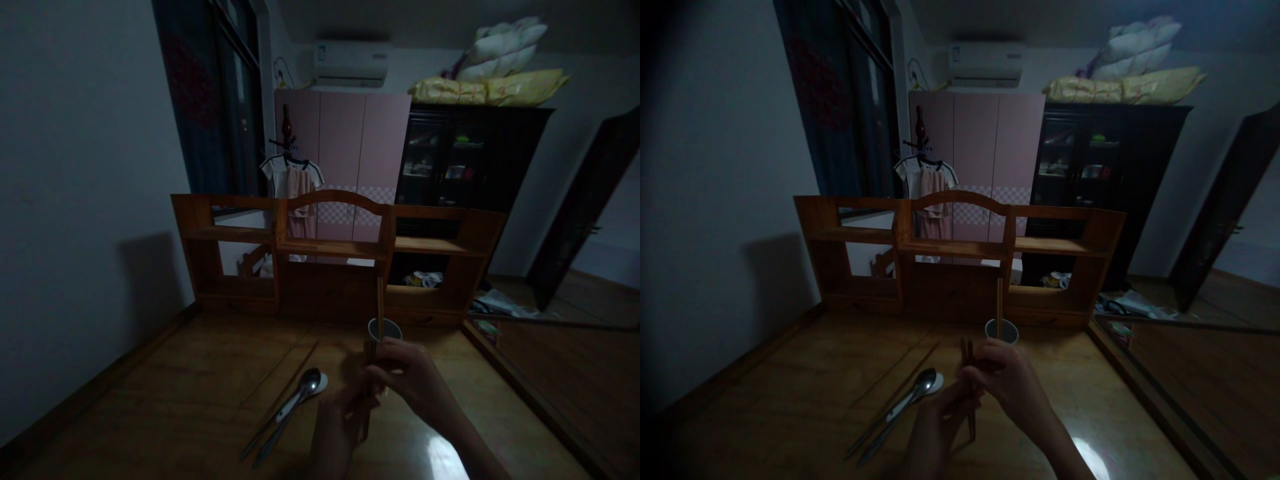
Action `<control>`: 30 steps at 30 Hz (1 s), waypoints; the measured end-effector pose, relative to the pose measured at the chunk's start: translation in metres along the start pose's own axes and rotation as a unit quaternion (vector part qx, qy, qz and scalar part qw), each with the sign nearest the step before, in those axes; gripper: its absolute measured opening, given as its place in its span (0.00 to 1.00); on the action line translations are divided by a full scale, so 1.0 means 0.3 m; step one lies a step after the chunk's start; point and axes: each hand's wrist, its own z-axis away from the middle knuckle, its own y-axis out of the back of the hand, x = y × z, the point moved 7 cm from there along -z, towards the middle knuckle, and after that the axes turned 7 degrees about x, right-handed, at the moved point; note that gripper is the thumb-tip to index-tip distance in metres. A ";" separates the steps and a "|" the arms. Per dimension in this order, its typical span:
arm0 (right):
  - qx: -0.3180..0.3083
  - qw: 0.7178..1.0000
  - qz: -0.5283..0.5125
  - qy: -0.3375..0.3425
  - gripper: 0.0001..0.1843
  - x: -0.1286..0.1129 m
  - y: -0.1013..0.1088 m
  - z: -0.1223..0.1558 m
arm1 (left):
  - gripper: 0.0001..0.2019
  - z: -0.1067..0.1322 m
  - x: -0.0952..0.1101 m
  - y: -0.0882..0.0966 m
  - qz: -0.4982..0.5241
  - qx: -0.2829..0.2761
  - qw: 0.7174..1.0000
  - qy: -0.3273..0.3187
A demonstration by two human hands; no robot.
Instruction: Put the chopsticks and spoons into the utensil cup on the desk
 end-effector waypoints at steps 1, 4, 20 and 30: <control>0.009 1.000 0.005 -0.003 0.12 0.003 0.003 -0.001 | 0.10 0.000 0.004 -0.002 0.006 -0.002 1.000 0.003; 0.029 1.000 0.003 -0.011 0.12 0.015 0.011 -0.001 | 0.09 -0.002 0.012 -0.007 0.014 -0.006 1.000 0.013; 0.011 1.000 -0.011 -0.011 0.15 0.038 0.008 0.017 | 0.14 0.004 0.009 0.021 0.004 -0.024 1.000 -0.004; 0.072 0.956 -0.237 -0.159 0.31 0.250 -0.238 -0.117 | 0.16 -0.141 -0.138 0.632 -0.318 0.152 0.934 0.053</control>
